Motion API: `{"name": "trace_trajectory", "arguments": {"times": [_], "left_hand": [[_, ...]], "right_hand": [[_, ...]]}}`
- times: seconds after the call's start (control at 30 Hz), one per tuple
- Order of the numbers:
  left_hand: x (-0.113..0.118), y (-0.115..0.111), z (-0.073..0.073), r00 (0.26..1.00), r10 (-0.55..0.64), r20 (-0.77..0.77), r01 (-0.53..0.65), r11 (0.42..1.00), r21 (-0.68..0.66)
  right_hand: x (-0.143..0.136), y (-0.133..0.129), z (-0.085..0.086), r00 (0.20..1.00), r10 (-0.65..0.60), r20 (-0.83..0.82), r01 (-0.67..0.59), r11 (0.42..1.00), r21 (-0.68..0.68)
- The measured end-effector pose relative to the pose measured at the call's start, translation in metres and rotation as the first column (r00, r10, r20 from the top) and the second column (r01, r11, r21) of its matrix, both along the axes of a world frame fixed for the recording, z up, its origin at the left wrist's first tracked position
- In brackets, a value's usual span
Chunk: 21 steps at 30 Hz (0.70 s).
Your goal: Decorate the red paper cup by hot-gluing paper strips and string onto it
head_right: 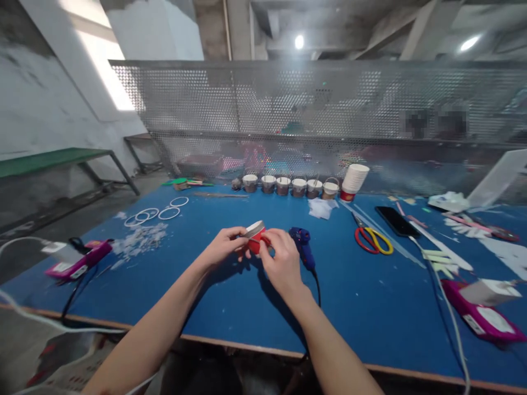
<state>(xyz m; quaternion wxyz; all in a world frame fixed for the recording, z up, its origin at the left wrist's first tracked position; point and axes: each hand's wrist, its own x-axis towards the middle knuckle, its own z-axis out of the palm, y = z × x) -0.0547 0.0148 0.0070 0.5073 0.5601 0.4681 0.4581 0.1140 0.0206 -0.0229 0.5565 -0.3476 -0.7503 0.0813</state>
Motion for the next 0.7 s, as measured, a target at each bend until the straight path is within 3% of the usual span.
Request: {"name": "trace_trajectory", "arguments": {"times": [0.37, 0.5, 0.6, 0.7], "left_hand": [[0.006, -0.001, 0.001, 1.000, -0.001, 0.018, 0.001, 1.000, 0.023], [0.006, 0.000, -0.001, 1.000, 0.020, 0.023, -0.021, 0.999, 0.027], [0.005, 0.004, -0.003, 0.997, 0.062, 0.041, -0.064, 0.997, 0.044], [0.003, 0.007, -0.004, 0.993, 0.102, 0.059, -0.105, 0.993, 0.051]], "right_hand": [[-0.007, 0.002, -0.003, 0.988, -0.135, 0.072, 0.130, 0.988, 0.080], [-0.010, -0.001, -0.003, 0.991, -0.109, 0.083, 0.103, 0.992, 0.079], [-0.007, -0.010, 0.011, 0.998, -0.020, 0.056, 0.017, 0.998, 0.053], [0.012, -0.018, 0.038, 1.000, 0.018, -0.010, -0.017, 0.999, 0.034]]}}
